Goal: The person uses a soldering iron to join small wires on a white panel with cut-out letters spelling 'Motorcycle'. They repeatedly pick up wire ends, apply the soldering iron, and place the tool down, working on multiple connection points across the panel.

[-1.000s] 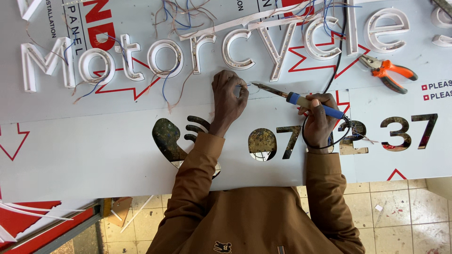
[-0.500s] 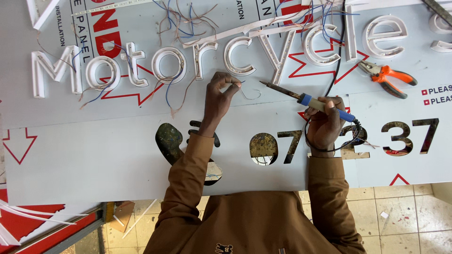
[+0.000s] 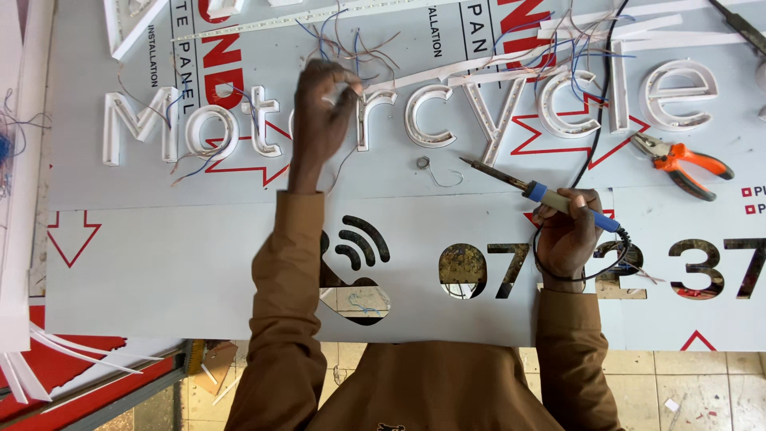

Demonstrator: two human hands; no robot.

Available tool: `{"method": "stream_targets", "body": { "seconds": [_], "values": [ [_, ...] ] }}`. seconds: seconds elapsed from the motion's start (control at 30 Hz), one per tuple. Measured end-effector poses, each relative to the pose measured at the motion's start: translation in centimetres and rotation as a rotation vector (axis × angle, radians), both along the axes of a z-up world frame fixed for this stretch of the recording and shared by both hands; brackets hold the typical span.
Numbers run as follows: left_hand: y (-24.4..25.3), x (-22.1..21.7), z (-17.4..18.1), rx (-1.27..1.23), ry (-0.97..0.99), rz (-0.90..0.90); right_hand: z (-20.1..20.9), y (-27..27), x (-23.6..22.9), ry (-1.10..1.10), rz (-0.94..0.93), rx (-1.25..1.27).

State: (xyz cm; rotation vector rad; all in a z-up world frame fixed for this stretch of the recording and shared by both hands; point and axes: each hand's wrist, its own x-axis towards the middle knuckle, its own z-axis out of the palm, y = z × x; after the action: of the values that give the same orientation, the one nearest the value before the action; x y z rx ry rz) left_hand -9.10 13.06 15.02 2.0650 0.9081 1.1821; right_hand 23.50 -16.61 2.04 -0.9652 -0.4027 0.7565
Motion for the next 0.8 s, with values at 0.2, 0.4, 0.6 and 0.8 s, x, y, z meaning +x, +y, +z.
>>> {"method": "stream_targets", "body": {
  "seconds": [0.2,0.4,0.6,0.8],
  "values": [
    [8.8,-1.6,-0.4,0.223,0.207,0.041,-0.3,0.1,0.1,0.011,-0.013,0.013],
    [12.4,-0.7,-4.2,0.157,0.439,-0.025,-0.4,0.0,0.5,0.035,-0.049,0.032],
    [14.8,0.3,-9.4,0.023,0.512,0.194,-1.1,-0.1,0.8,0.043,-0.066,0.025],
    [17.3,4.2,-12.4,-0.045,0.500,0.427,-0.7,0.2,0.7,0.045,-0.071,0.007]
  ]
}}
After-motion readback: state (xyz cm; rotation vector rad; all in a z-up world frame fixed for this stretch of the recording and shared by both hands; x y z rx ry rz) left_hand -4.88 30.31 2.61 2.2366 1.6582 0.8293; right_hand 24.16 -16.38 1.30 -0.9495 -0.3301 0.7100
